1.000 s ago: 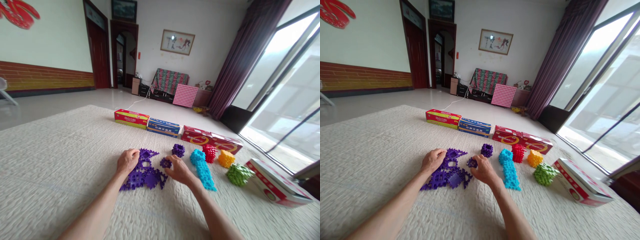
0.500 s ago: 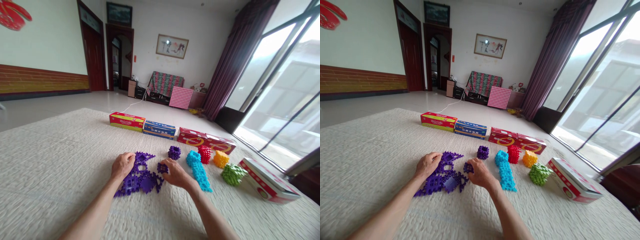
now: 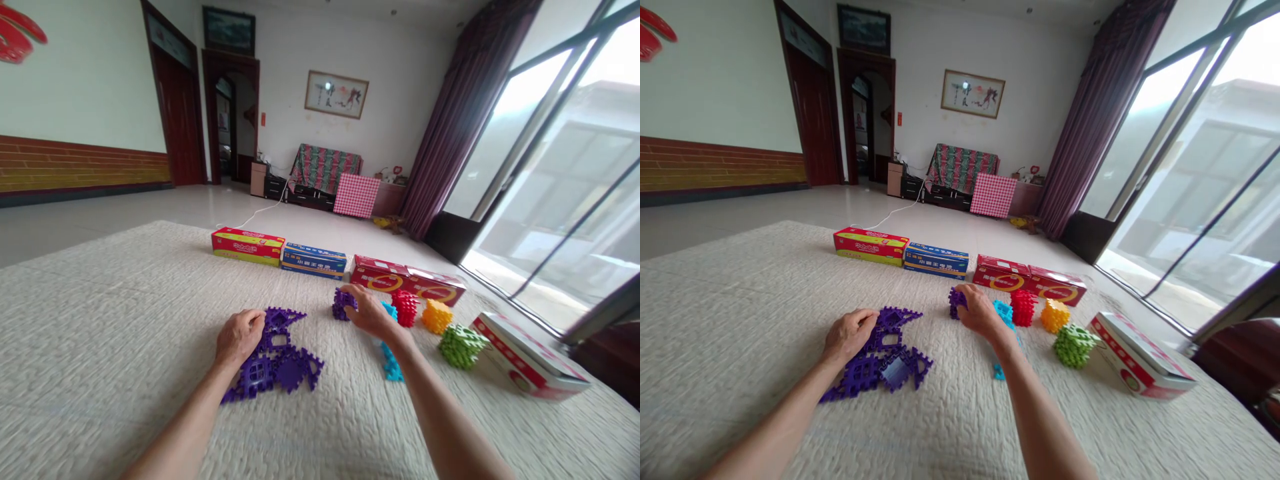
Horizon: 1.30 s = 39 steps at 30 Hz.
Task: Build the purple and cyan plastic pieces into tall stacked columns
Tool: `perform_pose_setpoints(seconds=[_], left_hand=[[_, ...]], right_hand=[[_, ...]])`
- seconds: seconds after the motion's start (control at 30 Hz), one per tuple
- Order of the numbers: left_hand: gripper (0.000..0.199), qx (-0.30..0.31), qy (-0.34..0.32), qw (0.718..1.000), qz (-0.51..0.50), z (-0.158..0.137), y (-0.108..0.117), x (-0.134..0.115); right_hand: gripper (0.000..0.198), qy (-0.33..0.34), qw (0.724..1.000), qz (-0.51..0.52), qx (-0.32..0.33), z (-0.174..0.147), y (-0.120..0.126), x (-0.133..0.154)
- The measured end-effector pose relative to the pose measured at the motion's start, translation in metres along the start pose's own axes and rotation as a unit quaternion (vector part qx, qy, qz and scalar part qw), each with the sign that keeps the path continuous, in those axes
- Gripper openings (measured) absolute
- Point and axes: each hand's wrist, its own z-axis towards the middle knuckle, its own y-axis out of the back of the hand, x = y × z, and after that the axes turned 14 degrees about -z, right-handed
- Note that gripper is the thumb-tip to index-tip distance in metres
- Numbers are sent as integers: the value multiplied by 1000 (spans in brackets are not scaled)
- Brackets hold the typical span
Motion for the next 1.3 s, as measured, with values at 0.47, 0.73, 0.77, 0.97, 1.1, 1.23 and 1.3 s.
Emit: perform_pose_setpoints(seconds=[0.47,0.73,0.77,0.97,1.1,1.23,1.3], left_hand=[[29,-2,9,1000,-10,1,-2,1],[28,-17,8,999,-35,0,-2,2],[28,-20,13,999,-45,0,-1,2],[32,-36,28,993,-106,4,-1,10],[37,-41,18,988,-149,5,0,14],[39,-21,10,984,-177,0,5,13],[37,-7,3,984,-176,-7,8,12]], right_hand=[[38,37,993,37,-106,-10,-13,-2],[36,105,984,140,26,-68,-26,66],[39,100,984,141,33,-73,-27,69],[51,17,994,106,27,-88,-34,86],[44,-2,995,99,-17,-96,-43,99],[35,-29,993,107,-48,-100,-50,104],[33,-37,992,108,-52,-101,-51,103]])
